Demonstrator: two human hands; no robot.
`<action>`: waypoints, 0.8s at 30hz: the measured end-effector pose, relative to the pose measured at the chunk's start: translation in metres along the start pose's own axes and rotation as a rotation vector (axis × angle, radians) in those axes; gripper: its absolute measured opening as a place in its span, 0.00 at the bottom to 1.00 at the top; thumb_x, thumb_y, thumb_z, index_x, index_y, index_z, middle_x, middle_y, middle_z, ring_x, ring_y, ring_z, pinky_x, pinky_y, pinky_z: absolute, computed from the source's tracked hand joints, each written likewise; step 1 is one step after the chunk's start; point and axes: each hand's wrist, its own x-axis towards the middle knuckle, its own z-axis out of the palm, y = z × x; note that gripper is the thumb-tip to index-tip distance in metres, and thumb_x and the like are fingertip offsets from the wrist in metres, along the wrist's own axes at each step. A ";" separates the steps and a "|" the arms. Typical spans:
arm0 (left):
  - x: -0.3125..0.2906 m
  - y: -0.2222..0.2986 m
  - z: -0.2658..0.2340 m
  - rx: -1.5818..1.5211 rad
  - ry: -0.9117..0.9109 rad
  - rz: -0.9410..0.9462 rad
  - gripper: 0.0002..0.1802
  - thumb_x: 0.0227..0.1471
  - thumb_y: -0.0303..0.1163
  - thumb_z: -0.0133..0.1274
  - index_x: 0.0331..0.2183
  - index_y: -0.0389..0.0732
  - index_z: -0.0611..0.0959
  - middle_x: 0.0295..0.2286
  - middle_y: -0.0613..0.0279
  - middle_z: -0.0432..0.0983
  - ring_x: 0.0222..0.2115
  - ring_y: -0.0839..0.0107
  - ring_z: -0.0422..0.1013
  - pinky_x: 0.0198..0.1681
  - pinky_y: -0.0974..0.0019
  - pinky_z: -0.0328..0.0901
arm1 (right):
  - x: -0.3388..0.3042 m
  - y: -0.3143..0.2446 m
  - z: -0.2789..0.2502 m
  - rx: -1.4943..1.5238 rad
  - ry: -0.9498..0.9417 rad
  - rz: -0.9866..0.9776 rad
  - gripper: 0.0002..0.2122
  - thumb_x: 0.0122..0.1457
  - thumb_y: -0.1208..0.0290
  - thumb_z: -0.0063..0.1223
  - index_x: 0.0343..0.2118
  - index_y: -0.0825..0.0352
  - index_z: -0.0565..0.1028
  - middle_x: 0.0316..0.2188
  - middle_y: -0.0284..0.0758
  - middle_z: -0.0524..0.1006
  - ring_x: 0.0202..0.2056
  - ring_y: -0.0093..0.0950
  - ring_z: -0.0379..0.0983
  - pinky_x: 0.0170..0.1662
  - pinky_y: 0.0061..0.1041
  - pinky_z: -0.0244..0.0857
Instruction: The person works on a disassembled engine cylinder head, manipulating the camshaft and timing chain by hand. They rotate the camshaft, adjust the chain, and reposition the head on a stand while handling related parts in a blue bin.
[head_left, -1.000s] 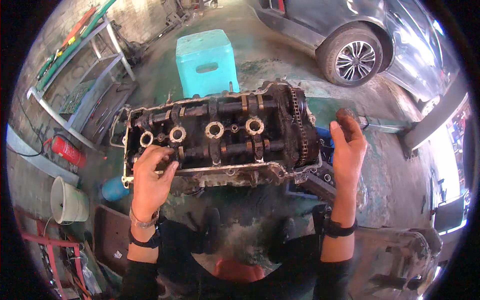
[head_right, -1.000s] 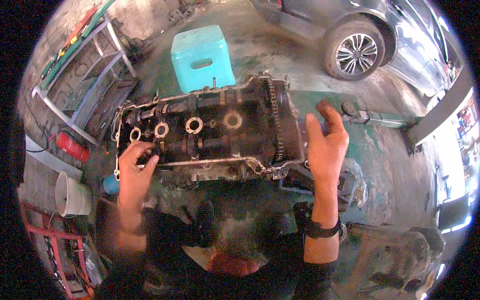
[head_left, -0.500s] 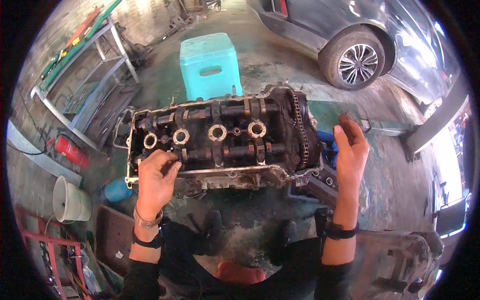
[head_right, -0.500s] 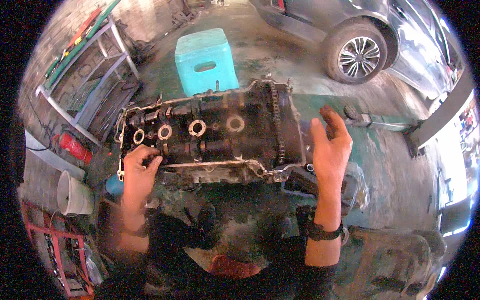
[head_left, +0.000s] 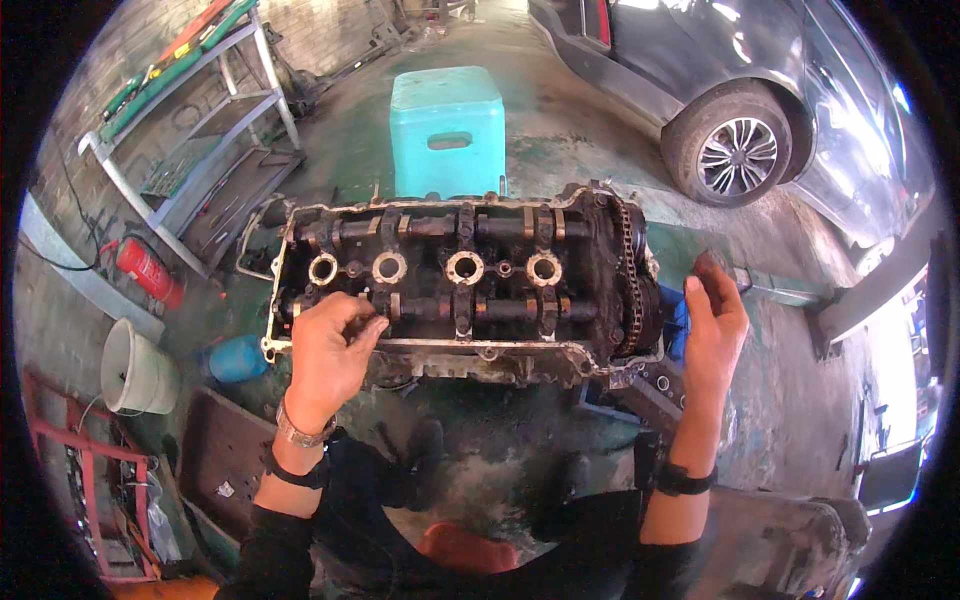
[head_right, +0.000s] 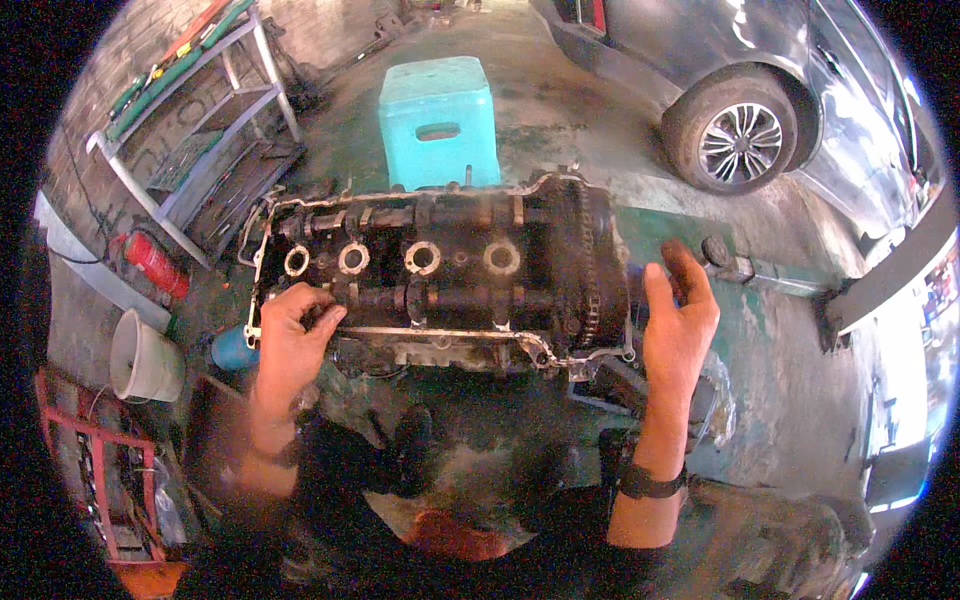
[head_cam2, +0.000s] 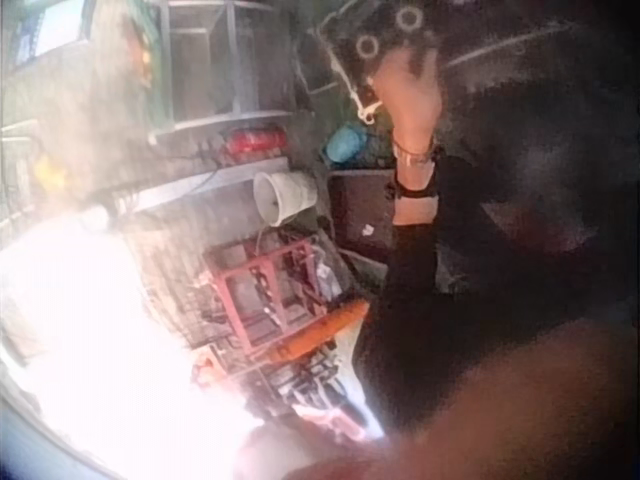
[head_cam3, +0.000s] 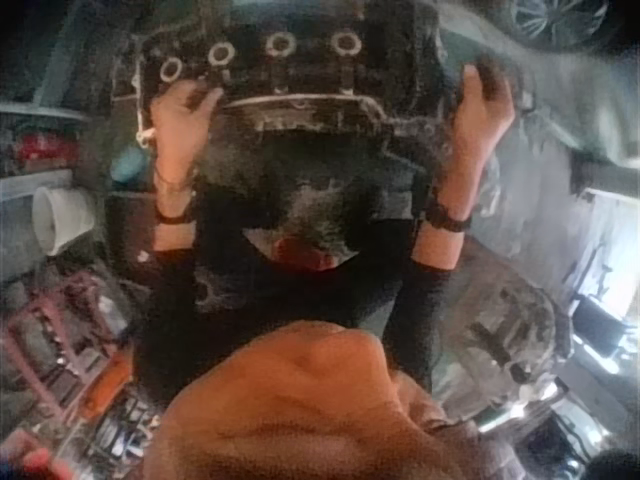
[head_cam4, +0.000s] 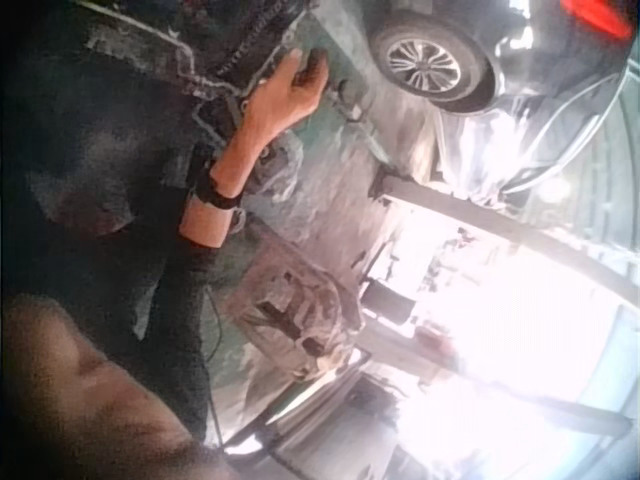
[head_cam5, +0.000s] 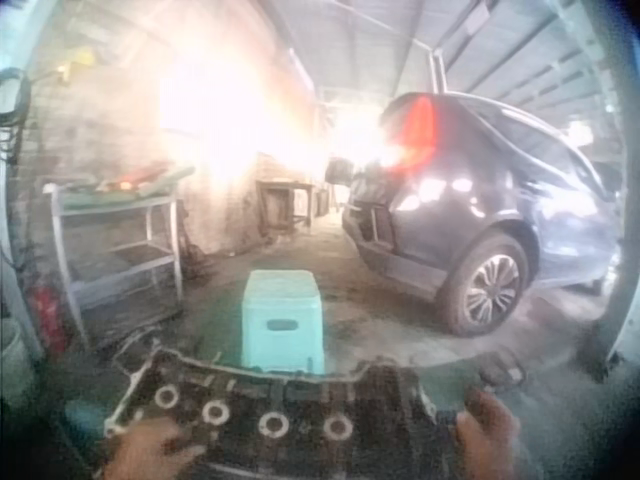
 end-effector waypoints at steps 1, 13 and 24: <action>0.001 0.001 -0.001 0.004 -0.019 0.023 0.10 0.42 0.21 0.67 0.28 0.33 0.81 0.21 0.57 0.73 0.19 0.70 0.67 0.23 0.67 0.62 | 0.000 0.000 0.000 -0.022 0.011 -0.006 0.19 0.60 0.75 0.56 0.54 0.77 0.72 0.49 0.43 0.77 0.50 0.28 0.73 0.55 0.27 0.65; 0.002 0.004 -0.001 -0.005 0.026 -0.070 0.10 0.41 0.24 0.69 0.27 0.34 0.81 0.23 0.56 0.75 0.20 0.69 0.71 0.25 0.68 0.64 | 0.001 0.007 0.000 -0.014 -0.023 -0.024 0.18 0.61 0.75 0.56 0.53 0.77 0.73 0.49 0.43 0.78 0.50 0.28 0.73 0.57 0.27 0.63; 0.001 0.006 -0.006 -0.010 -0.025 -0.015 0.13 0.41 0.28 0.68 0.30 0.37 0.80 0.24 0.55 0.74 0.23 0.59 0.72 0.27 0.61 0.66 | 0.003 0.013 0.002 -0.039 -0.044 -0.024 0.17 0.62 0.75 0.54 0.52 0.77 0.74 0.48 0.43 0.78 0.49 0.29 0.73 0.55 0.27 0.64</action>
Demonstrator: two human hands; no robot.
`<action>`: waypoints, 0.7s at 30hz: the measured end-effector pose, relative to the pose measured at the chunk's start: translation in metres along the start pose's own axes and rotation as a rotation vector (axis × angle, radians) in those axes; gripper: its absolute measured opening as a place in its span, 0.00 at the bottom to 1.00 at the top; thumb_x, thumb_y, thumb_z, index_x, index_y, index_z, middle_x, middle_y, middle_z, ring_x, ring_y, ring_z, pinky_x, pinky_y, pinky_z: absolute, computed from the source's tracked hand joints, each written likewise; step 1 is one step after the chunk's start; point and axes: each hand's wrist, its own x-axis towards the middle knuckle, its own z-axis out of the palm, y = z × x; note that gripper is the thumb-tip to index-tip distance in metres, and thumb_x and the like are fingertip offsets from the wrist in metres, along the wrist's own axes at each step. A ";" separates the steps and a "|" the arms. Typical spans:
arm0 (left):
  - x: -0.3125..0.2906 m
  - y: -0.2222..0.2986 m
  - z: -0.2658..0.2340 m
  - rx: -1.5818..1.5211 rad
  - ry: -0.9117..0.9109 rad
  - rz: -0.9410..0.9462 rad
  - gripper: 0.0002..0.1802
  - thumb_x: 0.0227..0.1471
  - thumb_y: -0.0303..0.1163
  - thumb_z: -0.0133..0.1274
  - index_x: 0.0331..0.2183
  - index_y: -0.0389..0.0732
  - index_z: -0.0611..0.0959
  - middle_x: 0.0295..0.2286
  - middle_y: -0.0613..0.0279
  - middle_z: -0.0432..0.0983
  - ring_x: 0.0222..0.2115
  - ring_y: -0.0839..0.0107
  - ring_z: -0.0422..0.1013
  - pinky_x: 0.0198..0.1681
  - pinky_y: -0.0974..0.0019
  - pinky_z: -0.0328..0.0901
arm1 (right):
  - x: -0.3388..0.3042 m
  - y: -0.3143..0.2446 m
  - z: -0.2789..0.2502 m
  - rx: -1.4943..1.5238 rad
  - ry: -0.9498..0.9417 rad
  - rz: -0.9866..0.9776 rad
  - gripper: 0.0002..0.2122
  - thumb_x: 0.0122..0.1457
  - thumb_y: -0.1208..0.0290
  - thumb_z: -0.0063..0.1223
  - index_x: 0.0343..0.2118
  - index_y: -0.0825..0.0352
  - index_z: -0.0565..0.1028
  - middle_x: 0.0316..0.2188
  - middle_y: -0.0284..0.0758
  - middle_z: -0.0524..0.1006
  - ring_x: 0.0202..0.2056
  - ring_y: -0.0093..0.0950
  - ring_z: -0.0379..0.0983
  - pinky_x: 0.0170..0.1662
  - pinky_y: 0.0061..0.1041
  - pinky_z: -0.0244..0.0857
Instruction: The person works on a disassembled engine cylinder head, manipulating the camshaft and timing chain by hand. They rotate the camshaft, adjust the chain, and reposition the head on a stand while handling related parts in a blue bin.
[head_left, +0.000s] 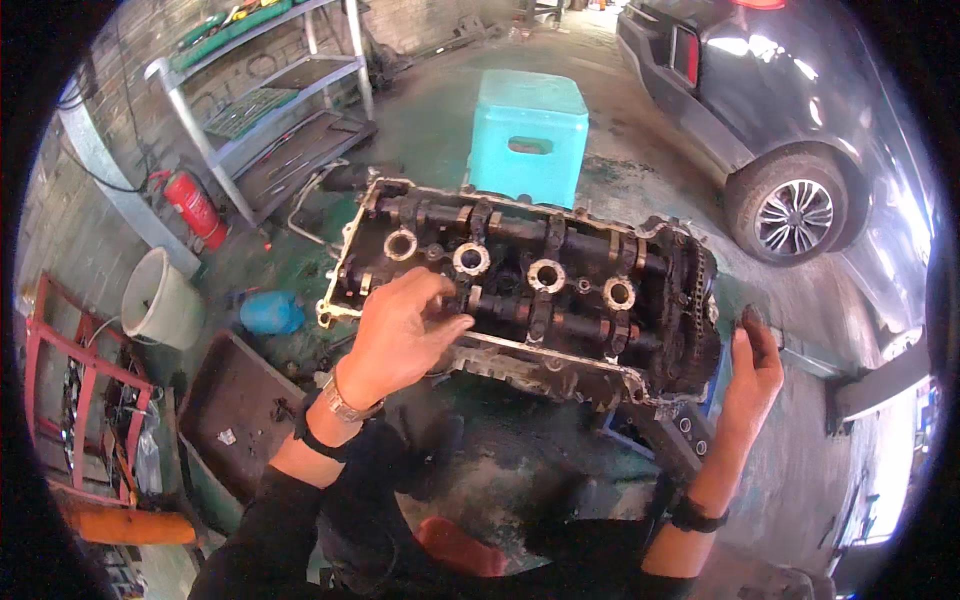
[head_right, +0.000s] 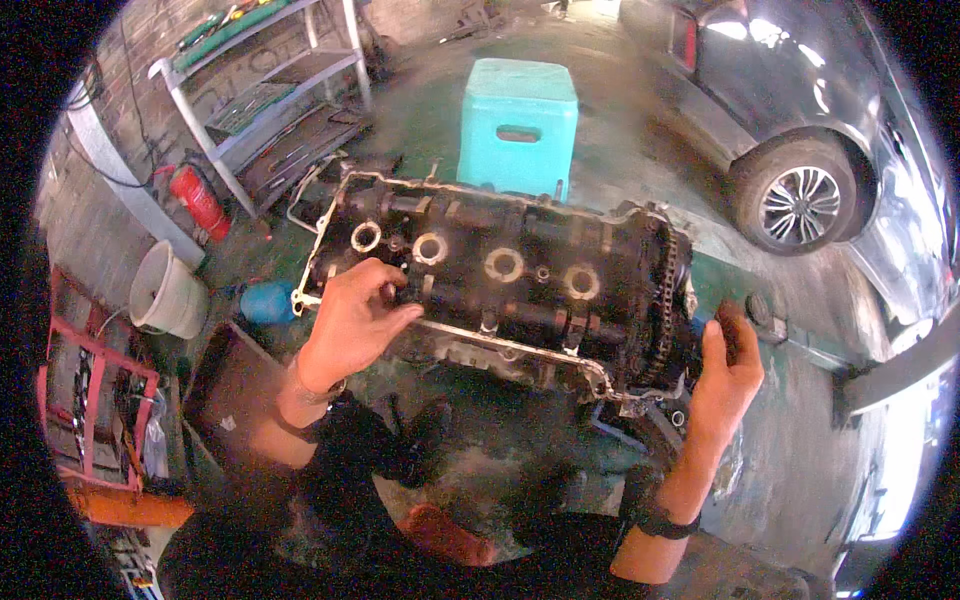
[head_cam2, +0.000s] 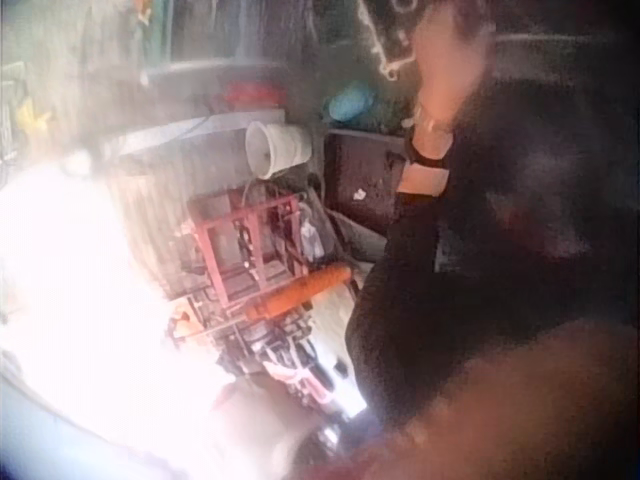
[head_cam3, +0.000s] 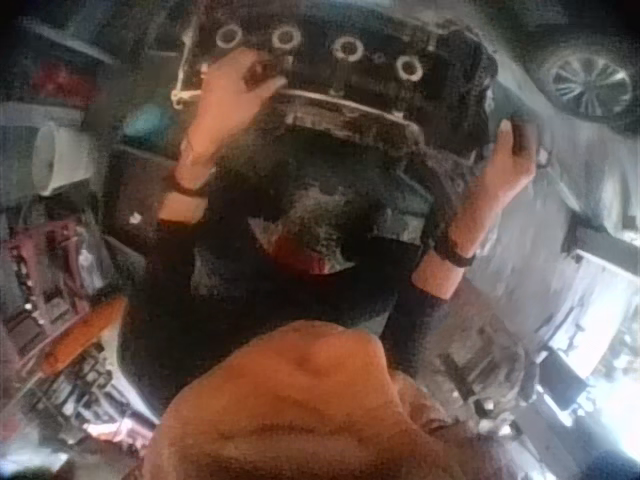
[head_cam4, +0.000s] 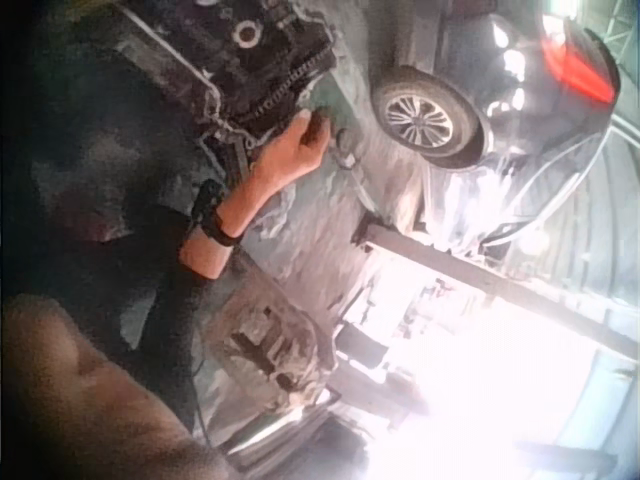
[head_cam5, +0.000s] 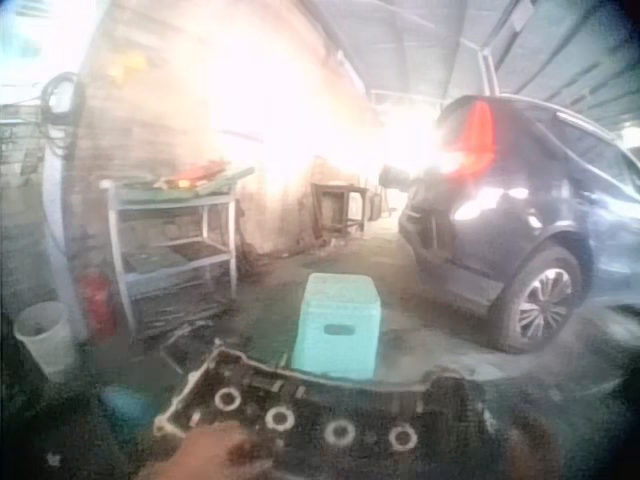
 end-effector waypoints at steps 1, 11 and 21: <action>0.000 -0.001 0.000 0.030 0.017 -0.023 0.14 0.41 0.29 0.69 0.29 0.37 0.80 0.23 0.55 0.73 0.23 0.59 0.72 0.26 0.61 0.65 | -0.001 -0.001 0.001 0.005 -0.032 -0.034 0.17 0.62 0.75 0.55 0.52 0.77 0.74 0.48 0.43 0.78 0.49 0.29 0.74 0.55 0.27 0.64; -0.001 -0.009 0.005 0.084 0.021 0.019 0.11 0.43 0.29 0.67 0.27 0.37 0.80 0.22 0.54 0.74 0.24 0.53 0.72 0.27 0.56 0.65 | -0.026 -0.036 0.012 -0.249 -0.095 -0.243 0.12 0.57 0.78 0.58 0.44 0.75 0.78 0.42 0.43 0.81 0.45 0.32 0.76 0.52 0.30 0.66; -0.001 -0.003 0.005 0.081 0.067 -0.062 0.14 0.41 0.30 0.69 0.27 0.37 0.80 0.22 0.55 0.73 0.22 0.57 0.71 0.25 0.60 0.64 | -0.057 -0.056 0.047 -0.468 -0.313 -0.669 0.09 0.50 0.78 0.63 0.34 0.69 0.79 0.36 0.41 0.80 0.37 0.42 0.75 0.42 0.37 0.67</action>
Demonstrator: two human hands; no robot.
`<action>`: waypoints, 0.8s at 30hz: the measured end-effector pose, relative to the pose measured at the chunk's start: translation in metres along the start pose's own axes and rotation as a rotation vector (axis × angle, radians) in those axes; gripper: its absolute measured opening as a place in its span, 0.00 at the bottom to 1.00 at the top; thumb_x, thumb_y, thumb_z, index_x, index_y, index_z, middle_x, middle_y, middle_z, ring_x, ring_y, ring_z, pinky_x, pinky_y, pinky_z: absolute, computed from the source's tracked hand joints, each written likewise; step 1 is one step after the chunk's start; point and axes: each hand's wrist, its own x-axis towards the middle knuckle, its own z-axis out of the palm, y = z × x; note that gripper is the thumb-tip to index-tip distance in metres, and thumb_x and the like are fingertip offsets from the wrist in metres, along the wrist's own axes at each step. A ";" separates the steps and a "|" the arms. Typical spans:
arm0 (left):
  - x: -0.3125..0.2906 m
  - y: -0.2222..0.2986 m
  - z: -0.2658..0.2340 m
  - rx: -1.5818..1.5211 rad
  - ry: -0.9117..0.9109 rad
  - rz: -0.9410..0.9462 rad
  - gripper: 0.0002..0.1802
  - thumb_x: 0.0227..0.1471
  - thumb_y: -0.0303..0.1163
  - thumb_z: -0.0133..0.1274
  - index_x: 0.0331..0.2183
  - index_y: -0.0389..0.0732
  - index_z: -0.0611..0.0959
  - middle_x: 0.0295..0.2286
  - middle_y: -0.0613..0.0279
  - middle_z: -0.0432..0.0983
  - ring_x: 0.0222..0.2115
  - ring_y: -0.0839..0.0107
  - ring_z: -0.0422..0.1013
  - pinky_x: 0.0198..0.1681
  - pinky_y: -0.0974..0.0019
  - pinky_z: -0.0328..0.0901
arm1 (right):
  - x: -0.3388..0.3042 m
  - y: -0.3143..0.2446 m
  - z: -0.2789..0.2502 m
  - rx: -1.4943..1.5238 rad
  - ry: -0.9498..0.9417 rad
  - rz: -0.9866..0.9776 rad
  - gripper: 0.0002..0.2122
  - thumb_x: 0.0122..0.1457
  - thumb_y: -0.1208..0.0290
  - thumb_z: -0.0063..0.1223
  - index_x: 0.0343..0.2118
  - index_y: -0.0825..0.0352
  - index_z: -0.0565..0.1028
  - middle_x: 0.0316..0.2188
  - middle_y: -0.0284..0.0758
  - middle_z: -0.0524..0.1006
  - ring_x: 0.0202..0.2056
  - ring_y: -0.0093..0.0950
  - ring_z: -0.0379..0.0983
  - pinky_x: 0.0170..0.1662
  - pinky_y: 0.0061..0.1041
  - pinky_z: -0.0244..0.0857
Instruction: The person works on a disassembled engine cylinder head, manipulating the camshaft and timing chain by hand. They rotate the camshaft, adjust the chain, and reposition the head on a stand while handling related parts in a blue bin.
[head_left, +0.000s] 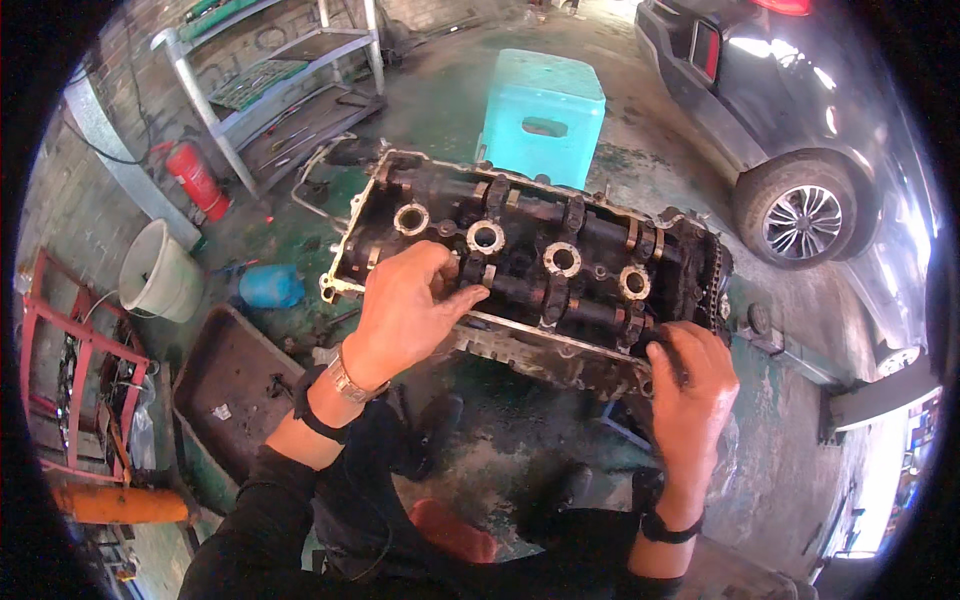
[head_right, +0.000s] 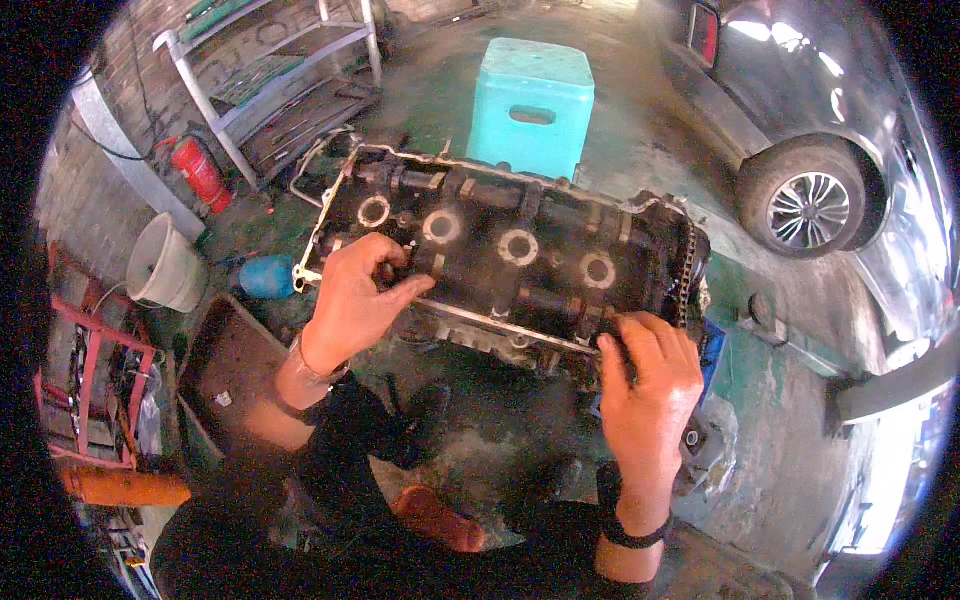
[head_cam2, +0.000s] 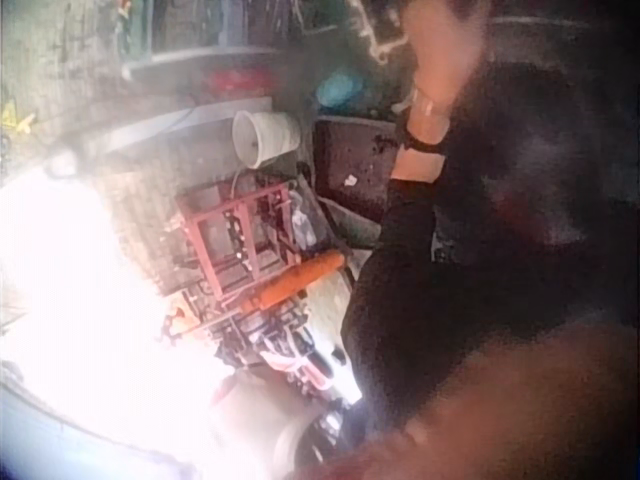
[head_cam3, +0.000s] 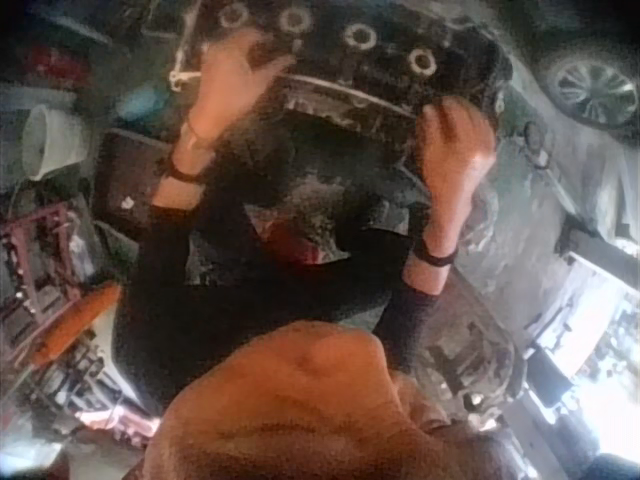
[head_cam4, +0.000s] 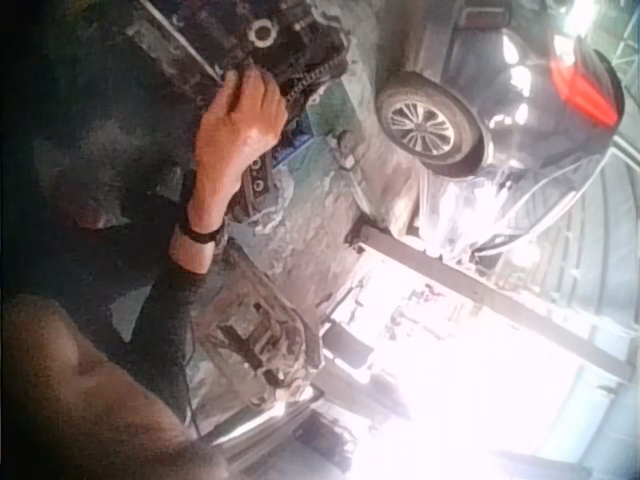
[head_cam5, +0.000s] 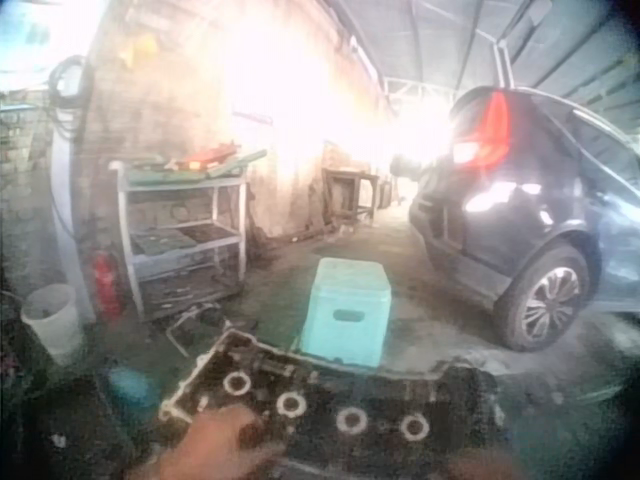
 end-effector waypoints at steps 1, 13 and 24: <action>0.000 -0.001 -0.001 0.015 -0.005 -0.014 0.14 0.40 0.29 0.70 0.27 0.37 0.80 0.22 0.55 0.73 0.22 0.60 0.71 0.25 0.62 0.65 | 0.000 -0.001 0.003 -0.020 -0.025 -0.012 0.09 0.49 0.77 0.64 0.34 0.69 0.79 0.35 0.40 0.79 0.36 0.42 0.74 0.42 0.37 0.67; -0.004 -0.006 -0.001 -0.111 -0.069 0.051 0.08 0.46 0.27 0.62 0.30 0.39 0.81 0.25 0.55 0.75 0.25 0.53 0.74 0.28 0.56 0.67 | 0.003 -0.006 0.016 -0.096 -0.144 0.000 0.06 0.50 0.76 0.63 0.32 0.67 0.79 0.31 0.39 0.78 0.34 0.42 0.73 0.39 0.39 0.65; -0.004 -0.012 0.005 -0.071 0.003 0.098 0.13 0.45 0.33 0.66 0.28 0.40 0.77 0.25 0.55 0.74 0.25 0.50 0.72 0.26 0.54 0.65 | 0.005 -0.004 0.022 -0.173 -0.156 -0.008 0.06 0.51 0.74 0.61 0.31 0.69 0.76 0.29 0.42 0.75 0.32 0.45 0.71 0.37 0.42 0.63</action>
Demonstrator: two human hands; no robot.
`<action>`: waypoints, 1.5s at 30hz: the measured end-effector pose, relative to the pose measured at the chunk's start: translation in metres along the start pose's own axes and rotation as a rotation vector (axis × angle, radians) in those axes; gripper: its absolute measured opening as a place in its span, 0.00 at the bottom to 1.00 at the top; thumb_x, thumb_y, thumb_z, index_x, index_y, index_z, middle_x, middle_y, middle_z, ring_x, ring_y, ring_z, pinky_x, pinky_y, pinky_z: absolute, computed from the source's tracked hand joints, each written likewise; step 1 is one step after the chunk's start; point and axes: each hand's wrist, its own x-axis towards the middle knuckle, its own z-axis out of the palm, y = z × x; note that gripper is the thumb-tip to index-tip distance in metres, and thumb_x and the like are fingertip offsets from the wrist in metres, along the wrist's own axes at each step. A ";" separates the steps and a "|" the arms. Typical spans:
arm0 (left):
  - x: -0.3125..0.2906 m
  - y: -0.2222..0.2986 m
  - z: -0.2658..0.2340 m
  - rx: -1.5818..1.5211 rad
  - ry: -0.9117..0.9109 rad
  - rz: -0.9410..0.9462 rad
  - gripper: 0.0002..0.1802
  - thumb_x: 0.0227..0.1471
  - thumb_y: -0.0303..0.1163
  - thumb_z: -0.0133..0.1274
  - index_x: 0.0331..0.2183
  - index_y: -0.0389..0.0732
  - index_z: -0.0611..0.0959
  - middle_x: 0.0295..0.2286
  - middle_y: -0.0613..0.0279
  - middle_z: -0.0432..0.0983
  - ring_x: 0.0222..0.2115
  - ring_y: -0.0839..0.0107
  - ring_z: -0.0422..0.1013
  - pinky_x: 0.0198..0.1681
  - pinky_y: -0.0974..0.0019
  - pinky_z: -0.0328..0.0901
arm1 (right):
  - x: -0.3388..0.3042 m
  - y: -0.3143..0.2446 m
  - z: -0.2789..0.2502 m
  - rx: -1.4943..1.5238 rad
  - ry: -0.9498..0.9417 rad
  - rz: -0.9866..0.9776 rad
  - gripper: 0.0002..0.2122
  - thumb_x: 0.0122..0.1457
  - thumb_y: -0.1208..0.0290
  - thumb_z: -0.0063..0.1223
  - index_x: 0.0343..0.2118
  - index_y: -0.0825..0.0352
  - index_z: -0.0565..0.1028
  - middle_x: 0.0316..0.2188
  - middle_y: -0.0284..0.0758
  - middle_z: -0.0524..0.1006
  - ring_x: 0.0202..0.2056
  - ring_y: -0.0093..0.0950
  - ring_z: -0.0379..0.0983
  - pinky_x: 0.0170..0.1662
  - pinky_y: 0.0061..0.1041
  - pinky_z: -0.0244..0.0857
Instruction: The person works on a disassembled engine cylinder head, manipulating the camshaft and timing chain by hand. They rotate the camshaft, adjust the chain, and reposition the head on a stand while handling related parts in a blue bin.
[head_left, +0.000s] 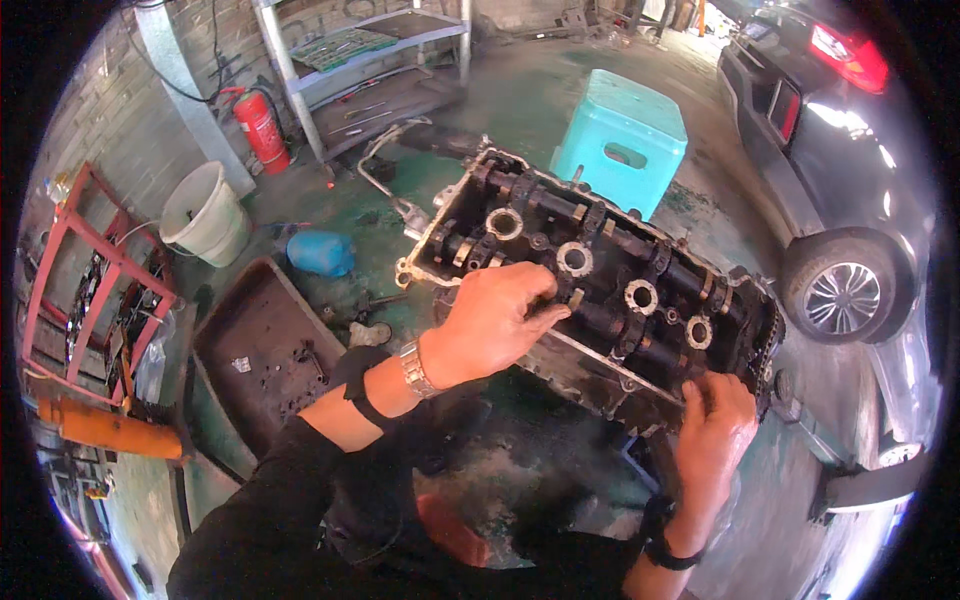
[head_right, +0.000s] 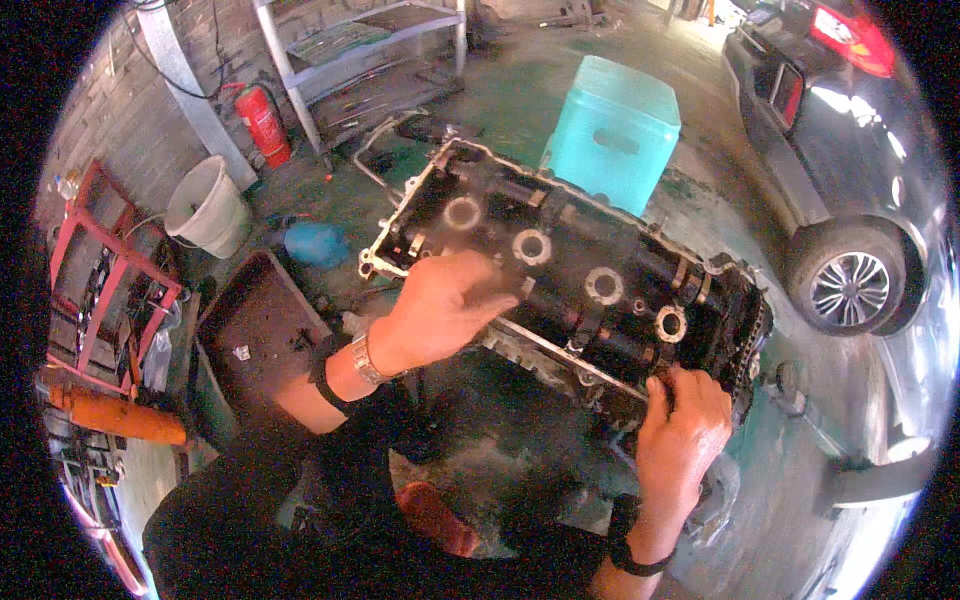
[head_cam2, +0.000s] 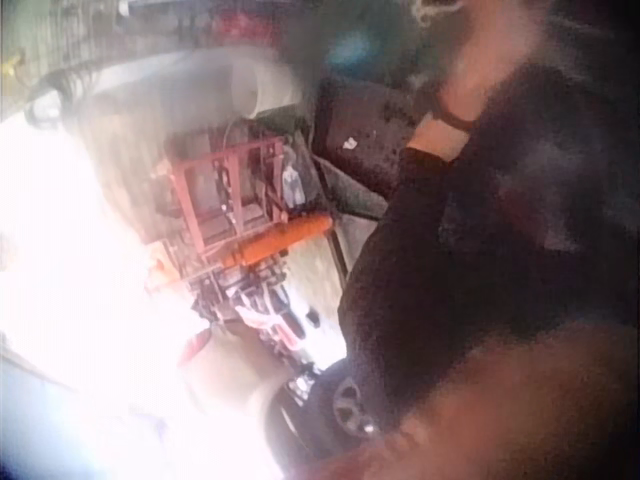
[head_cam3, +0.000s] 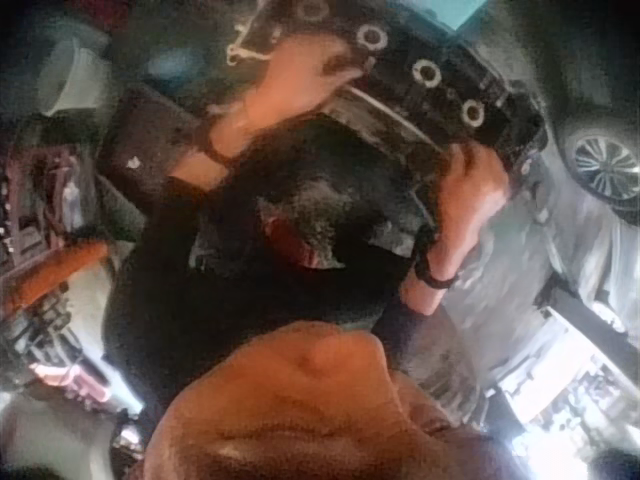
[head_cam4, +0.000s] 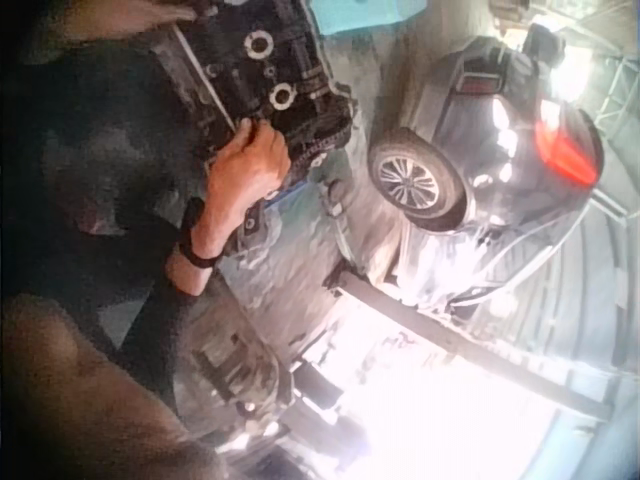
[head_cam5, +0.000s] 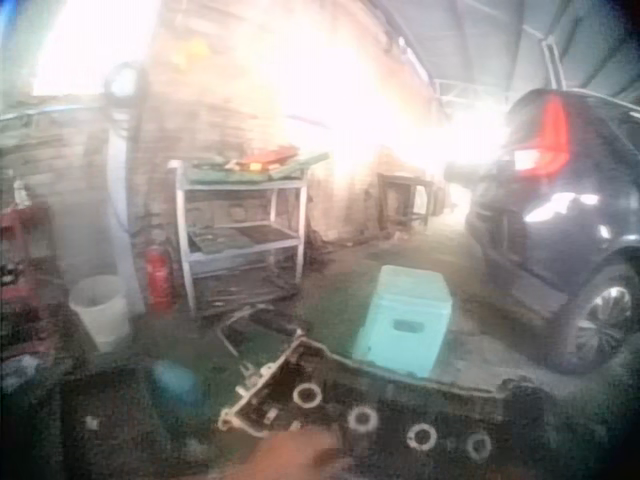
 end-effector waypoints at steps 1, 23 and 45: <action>-0.001 0.001 0.001 -0.006 -0.038 -0.050 0.10 0.45 0.31 0.65 0.30 0.40 0.81 0.25 0.53 0.75 0.26 0.51 0.72 0.29 0.56 0.67 | 0.000 0.000 0.000 -0.016 -0.023 0.019 0.07 0.52 0.73 0.61 0.31 0.69 0.76 0.28 0.42 0.75 0.32 0.46 0.71 0.37 0.42 0.62; -0.005 0.005 0.008 -0.001 0.019 0.021 0.12 0.46 0.35 0.64 0.30 0.40 0.80 0.26 0.54 0.74 0.26 0.48 0.72 0.30 0.51 0.66 | -0.001 0.005 0.005 -0.009 -0.034 0.028 0.08 0.55 0.72 0.60 0.33 0.71 0.75 0.31 0.44 0.76 0.34 0.48 0.70 0.38 0.43 0.63; 0.002 -0.003 0.000 0.034 0.000 0.004 0.14 0.40 0.31 0.69 0.28 0.36 0.80 0.23 0.54 0.74 0.24 0.56 0.72 0.28 0.59 0.67 | -0.001 0.004 0.006 0.025 -0.004 0.052 0.07 0.57 0.72 0.59 0.33 0.70 0.76 0.29 0.44 0.77 0.32 0.46 0.73 0.36 0.40 0.64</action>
